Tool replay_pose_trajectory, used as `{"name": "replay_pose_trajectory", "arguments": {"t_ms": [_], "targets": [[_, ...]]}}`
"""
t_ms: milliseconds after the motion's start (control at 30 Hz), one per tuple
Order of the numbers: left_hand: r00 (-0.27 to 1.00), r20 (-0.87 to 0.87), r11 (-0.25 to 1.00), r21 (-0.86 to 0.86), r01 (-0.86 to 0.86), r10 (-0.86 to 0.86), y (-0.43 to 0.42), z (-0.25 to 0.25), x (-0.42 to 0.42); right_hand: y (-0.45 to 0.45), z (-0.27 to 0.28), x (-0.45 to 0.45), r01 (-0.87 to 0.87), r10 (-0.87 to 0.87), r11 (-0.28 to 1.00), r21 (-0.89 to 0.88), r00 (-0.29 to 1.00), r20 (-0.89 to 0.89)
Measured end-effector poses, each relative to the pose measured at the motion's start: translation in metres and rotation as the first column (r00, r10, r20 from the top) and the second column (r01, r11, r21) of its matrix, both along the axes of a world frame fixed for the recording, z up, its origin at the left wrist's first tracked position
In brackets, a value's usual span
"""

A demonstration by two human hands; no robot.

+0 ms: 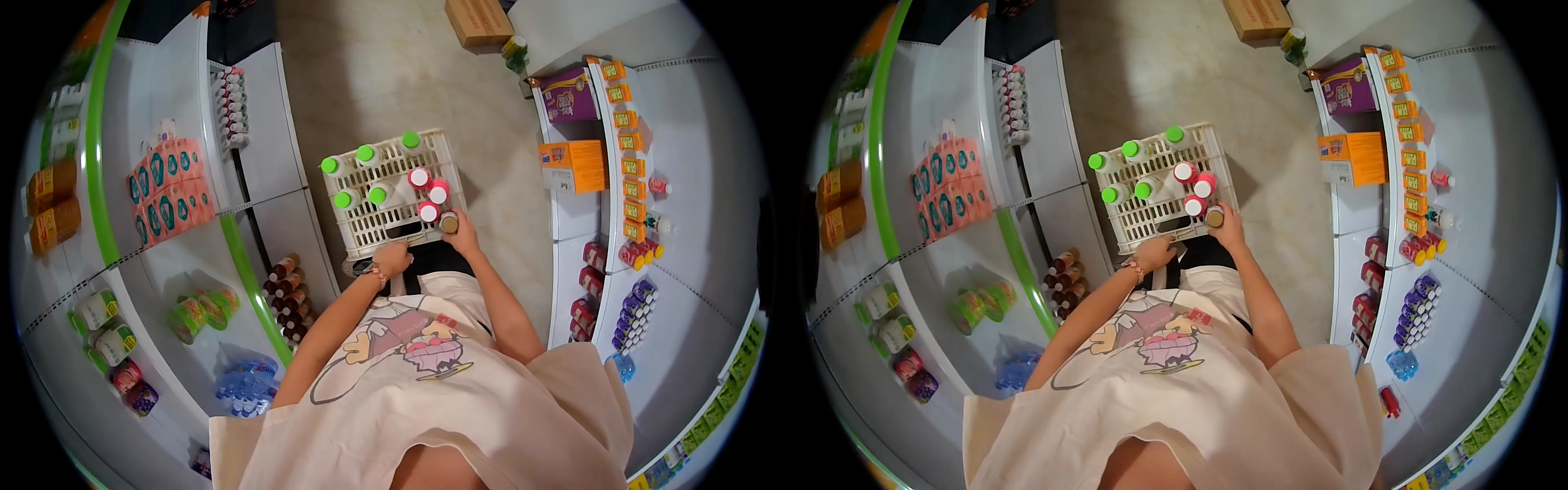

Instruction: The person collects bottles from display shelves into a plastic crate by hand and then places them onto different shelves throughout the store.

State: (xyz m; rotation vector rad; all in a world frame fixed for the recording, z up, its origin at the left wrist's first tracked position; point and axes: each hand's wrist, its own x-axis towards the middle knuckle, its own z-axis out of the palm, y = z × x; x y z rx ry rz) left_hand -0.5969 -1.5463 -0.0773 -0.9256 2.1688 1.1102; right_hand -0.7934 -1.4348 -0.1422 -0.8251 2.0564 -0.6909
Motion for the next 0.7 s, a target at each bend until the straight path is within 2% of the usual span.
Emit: {"name": "replay_pose_trajectory", "arguments": {"t_ms": [33,133,233,333,533,700], "targets": [[0.998,-0.002,0.998,0.001,-0.061,0.061,-0.002,-0.003,0.009,0.004,-0.005,0.0,-0.022,0.022,1.0,0.003,1.0,0.0],[0.978,0.043,0.978,0.033,-0.206,0.205,-0.019,0.011,0.032,0.022,-0.027,0.0,0.07,-0.076,0.996,0.054,0.991,0.108],[0.938,0.097,0.942,0.016,-0.336,0.333,-0.032,0.007,0.065,0.04,-0.045,0.0,0.006,-0.038,0.941,0.337,0.995,0.09],[0.875,0.106,0.881,-0.015,-0.474,0.472,-0.036,0.006,0.105,0.036,-0.021,0.003,-0.195,-0.072,0.737,0.647,0.929,0.362],[0.757,-0.024,0.757,-0.003,-0.654,0.653,-0.017,-0.002,0.19,0.017,0.007,0.042,-0.39,0.086,0.655,0.647,0.89,0.449],[0.548,-0.213,0.579,0.122,-0.806,0.809,0.023,-0.009,0.258,-0.04,0.038,0.104,-0.553,0.272,0.569,0.609,0.825,0.495]]}}
